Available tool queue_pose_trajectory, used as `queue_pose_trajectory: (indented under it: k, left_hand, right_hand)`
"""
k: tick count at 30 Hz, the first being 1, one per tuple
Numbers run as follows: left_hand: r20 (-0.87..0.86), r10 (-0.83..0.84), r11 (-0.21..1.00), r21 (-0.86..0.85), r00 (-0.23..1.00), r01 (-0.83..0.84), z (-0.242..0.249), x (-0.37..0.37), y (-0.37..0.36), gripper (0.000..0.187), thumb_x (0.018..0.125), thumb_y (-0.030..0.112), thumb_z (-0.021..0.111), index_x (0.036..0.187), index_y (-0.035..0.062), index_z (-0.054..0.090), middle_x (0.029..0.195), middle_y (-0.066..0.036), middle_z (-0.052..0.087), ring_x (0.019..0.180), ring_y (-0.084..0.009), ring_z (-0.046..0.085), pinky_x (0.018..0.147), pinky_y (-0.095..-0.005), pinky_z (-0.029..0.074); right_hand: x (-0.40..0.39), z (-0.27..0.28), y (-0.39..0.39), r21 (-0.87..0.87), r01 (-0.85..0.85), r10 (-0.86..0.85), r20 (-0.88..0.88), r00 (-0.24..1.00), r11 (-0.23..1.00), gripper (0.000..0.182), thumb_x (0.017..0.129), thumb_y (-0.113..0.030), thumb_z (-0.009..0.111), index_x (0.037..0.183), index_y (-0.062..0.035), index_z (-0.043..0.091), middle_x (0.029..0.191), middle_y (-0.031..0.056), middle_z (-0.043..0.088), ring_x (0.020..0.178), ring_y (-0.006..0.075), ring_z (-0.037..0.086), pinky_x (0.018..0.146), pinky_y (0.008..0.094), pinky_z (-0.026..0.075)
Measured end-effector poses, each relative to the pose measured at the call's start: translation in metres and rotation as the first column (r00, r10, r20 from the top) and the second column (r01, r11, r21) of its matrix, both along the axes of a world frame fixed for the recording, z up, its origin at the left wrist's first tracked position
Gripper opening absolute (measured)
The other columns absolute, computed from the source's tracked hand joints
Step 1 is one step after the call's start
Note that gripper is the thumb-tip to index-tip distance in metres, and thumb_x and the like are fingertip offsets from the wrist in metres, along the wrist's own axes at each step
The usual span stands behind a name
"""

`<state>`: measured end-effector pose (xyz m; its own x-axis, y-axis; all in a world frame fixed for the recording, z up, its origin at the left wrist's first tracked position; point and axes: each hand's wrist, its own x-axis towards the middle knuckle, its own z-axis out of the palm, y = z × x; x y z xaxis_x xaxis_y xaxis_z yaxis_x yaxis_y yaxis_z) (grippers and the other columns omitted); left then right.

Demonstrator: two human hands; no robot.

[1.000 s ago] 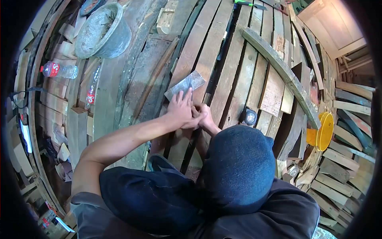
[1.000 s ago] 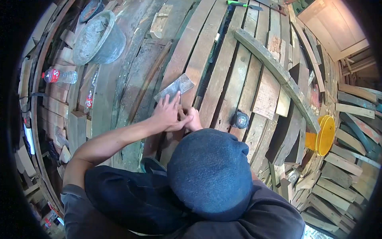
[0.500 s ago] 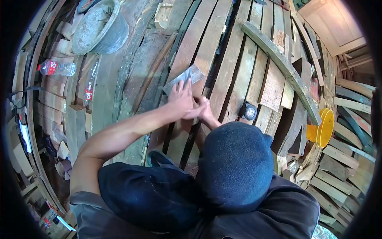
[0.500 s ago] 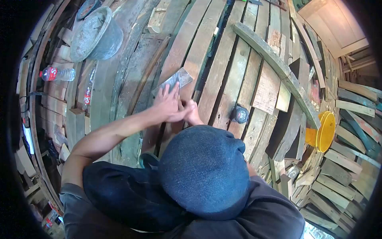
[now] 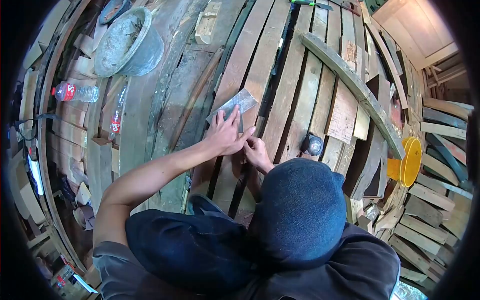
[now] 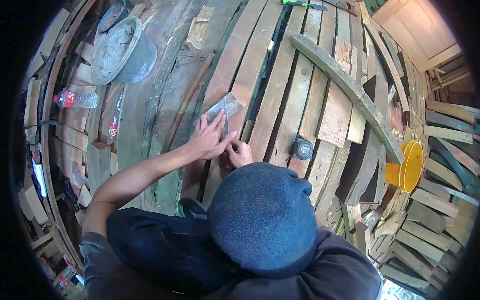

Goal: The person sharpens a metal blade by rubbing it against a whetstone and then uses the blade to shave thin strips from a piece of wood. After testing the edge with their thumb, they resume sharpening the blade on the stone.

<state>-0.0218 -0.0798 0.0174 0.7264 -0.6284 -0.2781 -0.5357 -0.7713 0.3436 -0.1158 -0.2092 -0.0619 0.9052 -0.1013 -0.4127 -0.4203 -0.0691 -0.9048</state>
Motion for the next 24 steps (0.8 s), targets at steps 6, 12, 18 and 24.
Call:
queue_pose_trajectory:
  k: [6, 12, 18, 24]
  left_hand:
    - [0.046, -0.049, 0.995, 0.088, 0.998, 0.044, 0.006, -0.002, -0.003, 0.086, 0.097, 0.061, 0.028, 0.139, -0.0136, 0.037, 0.154, -0.021, 0.028, 0.125, -0.0446, 0.036, 0.107, -0.0518, 0.027]
    - [0.018, -0.112, 0.985, 0.133, 0.994, 0.109, 0.019, -0.003, -0.007, 0.088, 0.096, 0.062, 0.026, 0.137, -0.0146, 0.04, 0.152, -0.022, 0.032, 0.128, -0.0446, 0.035, 0.109, -0.0525, 0.026]
    - [-0.055, -0.02, 0.996, 0.08, 0.998, 0.025, 0.017, -0.005, -0.012, 0.091, 0.096, 0.064, 0.024, 0.139, -0.015, 0.036, 0.151, -0.026, 0.03, 0.13, -0.0478, 0.033, 0.111, -0.0536, 0.023]
    - [-0.069, 0.003, 0.996, 0.095, 0.998, 0.003, 0.012, -0.011, -0.014, 0.093, 0.095, 0.066, 0.023, 0.141, -0.0149, 0.031, 0.152, -0.03, 0.026, 0.133, -0.051, 0.03, 0.112, -0.0547, 0.022]
  right_hand:
    - [-0.003, -0.003, 0.001, -0.014, 0.009, -0.01, -0.049, 0.999, 1.0, 0.018, 0.089, -0.012, 0.057, 0.088, 0.0044, 0.065, 0.064, 0.016, 0.064, 0.057, 0.0187, 0.065, 0.052, 0.0365, 0.049]
    - [-0.006, -0.031, -0.004, -0.079, 0.025, -0.028, -0.033, 0.999, 0.997, 0.024, 0.087, -0.016, 0.061, 0.081, 0.0068, 0.064, 0.065, 0.0184, 0.065, 0.057, 0.0195, 0.065, 0.053, 0.0383, 0.049]
    - [-0.005, -0.029, -0.002, -0.039, 0.075, -0.075, -0.017, 0.997, 0.996, 0.029, 0.086, -0.02, 0.065, 0.077, 0.007, 0.064, 0.063, 0.0174, 0.064, 0.059, 0.0144, 0.062, 0.054, 0.0372, 0.048]
    - [-0.006, -0.027, -0.003, -0.039, 0.077, -0.076, 0.023, 0.997, 0.996, 0.032, 0.087, -0.024, 0.067, 0.075, 0.005, 0.064, 0.061, 0.0165, 0.06, 0.06, 0.0111, 0.058, 0.053, 0.0367, 0.047]
